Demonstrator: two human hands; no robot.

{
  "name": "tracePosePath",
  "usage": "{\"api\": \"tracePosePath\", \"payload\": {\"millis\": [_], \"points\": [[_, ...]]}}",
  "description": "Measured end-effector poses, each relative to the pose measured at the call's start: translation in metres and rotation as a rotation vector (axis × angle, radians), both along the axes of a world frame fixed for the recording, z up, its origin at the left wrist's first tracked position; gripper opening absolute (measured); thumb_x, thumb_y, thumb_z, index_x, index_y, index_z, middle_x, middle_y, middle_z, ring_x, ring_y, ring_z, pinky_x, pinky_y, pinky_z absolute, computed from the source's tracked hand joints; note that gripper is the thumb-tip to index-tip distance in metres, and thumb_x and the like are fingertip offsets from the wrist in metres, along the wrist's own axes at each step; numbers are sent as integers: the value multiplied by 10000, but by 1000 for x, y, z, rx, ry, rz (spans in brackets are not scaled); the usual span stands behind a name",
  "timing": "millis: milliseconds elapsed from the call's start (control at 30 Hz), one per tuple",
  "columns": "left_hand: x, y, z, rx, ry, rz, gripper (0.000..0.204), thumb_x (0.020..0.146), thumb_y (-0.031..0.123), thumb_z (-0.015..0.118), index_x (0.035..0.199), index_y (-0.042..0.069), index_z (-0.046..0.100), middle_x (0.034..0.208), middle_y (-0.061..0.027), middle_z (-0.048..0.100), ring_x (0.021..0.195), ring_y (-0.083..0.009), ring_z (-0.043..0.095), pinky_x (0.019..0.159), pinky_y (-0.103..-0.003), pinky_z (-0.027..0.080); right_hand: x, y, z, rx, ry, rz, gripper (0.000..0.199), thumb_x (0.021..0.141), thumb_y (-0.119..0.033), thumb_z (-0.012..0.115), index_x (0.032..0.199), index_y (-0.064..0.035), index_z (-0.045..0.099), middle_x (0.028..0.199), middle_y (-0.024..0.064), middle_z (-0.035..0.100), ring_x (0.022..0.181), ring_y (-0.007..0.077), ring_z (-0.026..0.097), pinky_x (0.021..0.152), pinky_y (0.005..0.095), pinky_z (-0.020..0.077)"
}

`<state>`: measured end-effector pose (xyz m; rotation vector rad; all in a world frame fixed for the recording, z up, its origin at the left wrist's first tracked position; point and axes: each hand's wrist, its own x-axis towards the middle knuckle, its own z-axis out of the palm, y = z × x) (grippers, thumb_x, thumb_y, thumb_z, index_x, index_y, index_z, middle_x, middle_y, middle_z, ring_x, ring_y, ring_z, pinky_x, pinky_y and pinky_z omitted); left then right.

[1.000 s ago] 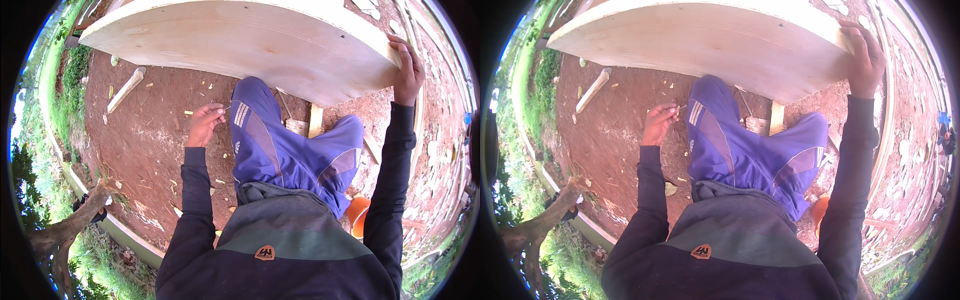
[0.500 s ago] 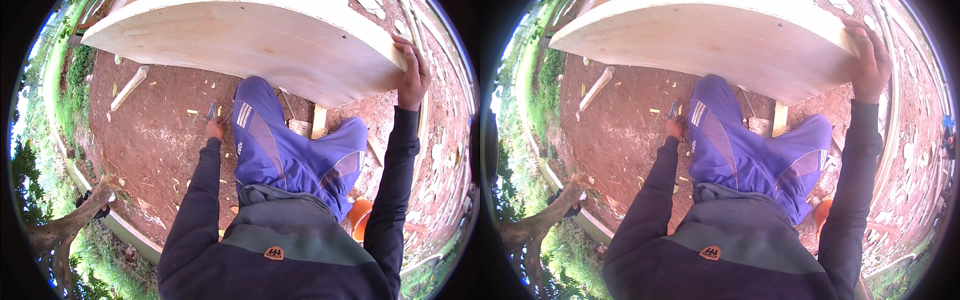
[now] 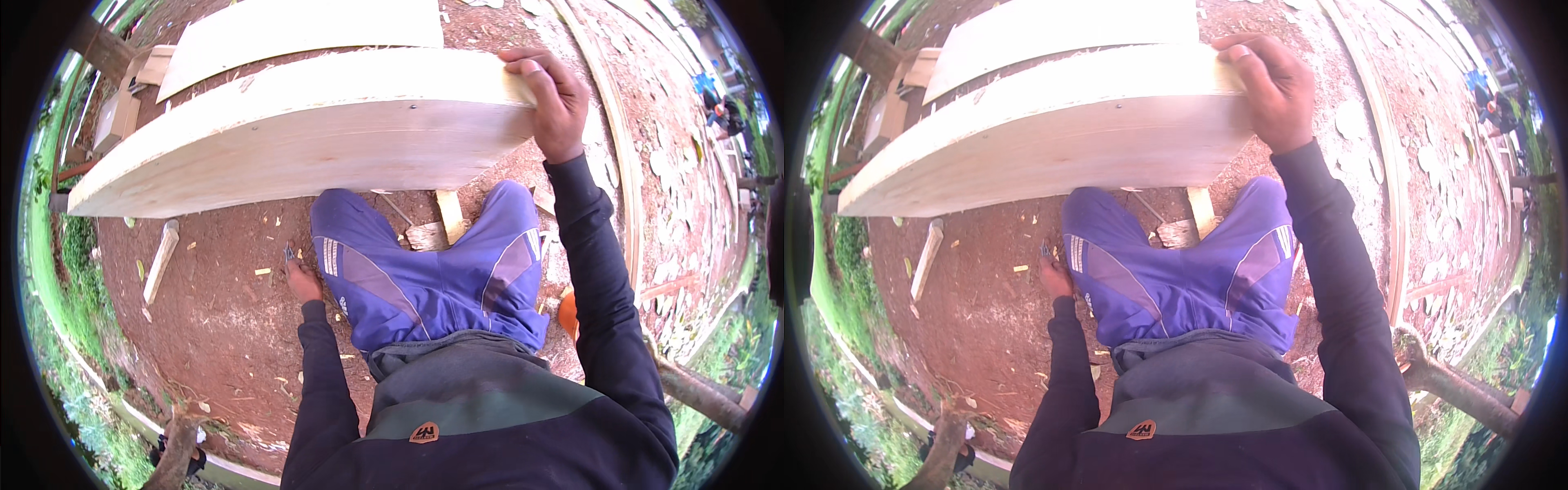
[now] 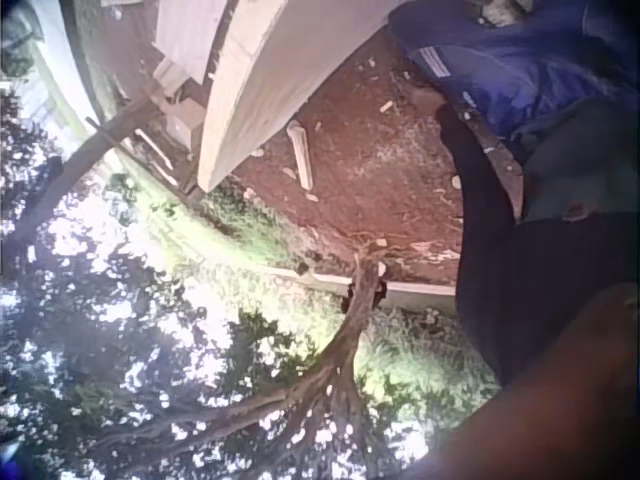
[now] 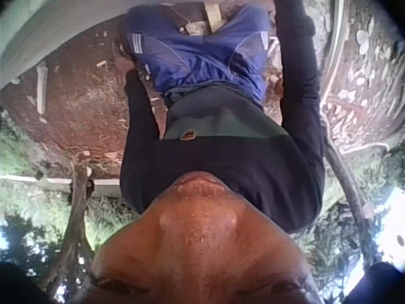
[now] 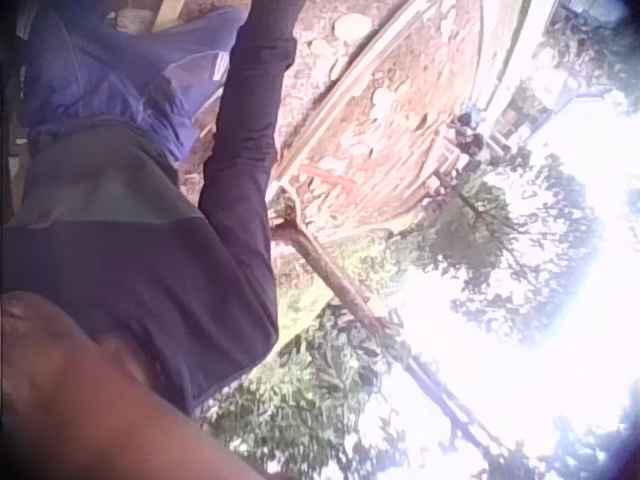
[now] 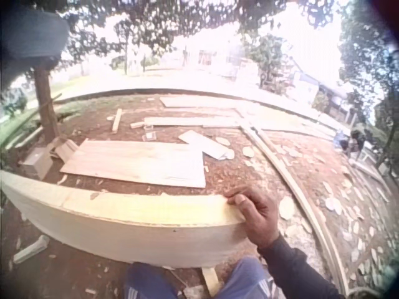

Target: The person assembles a wooden structure by positioning planks and hammering nails to secure them. They adjust the pieces and continue fastening components together using a hammer and nails.

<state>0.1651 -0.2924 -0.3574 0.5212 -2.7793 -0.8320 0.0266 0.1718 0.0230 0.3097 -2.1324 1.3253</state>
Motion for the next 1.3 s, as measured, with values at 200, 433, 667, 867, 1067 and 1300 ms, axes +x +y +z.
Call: {"api": "tracePosePath", "payload": {"millis": [200, 433, 667, 867, 1067, 1300], "points": [[-29, 22, 180, 49, 372, -174, 149, 970, -25, 572, 1101, -37, 641, 1013, -195, 639, 907, -334, 688, 778, -451, 558, 4, 3, 5, -33, 15, 40, 407, 1050, -260, 437, 1027, 31, 721, 1124, 144, 740, 1010, 208, 686, 938, 340, 515], [-83, 148, 388, 796, 730, -410, 219, 1032, -16, 524, 1232, -93, 481, 1081, -210, 623, 927, -288, 742, 749, -337, 671, 1, 7, -4, -654, 52, 38, 696, 1070, -535, 226, 1216, 26, 611, 1203, 188, 666, 1160, 255, 607, 1013, 379, 453], [-146, 295, 462, 922, 666, -893, 130, 1035, -8, 560, 1153, -56, 582, 995, -134, 683, 903, -175, 716, 762, -303, 635, 4, -12, -31, -791, -34, 14, 629, 1121, -442, 242, 1142, 14, 675, 1089, 124, 688, 1035, 231, 623, 971, 366, 458], [-177, 337, 447, 869, 606, -1034, 137, 1033, -5, 561, 1164, -43, 578, 1036, -139, 676, 929, -179, 717, 774, -308, 634, -4, -16, -37, -717, 44, -82, 568, 1114, -388, 297, 1084, 35, 676, 988, 148, 694, 934, 235, 630, 882, 370, 478], [-167, 342, 442, 934, 490, -1000, 225, 1018, -10, 585, 1230, -73, 549, 1052, -158, 678, 947, -188, 721, 788, -302, 628, -3, -14, -36, -670, 74, -123, 566, 1106, -391, 304, 1082, 34, 677, 965, 182, 696, 903, 264, 651, 851, 400, 495], [-175, 332, 437, 724, 259, -1060, 218, 1014, 26, 613, 1191, -99, 589, 1045, -168, 687, 954, -241, 733, 841, -333, 620, 4, -9, -34, -646, 58, -84, 455, 1096, -334, 389, 1209, 23, 647, 1060, 197, 700, 977, 264, 666, 899, 396, 506]]}}
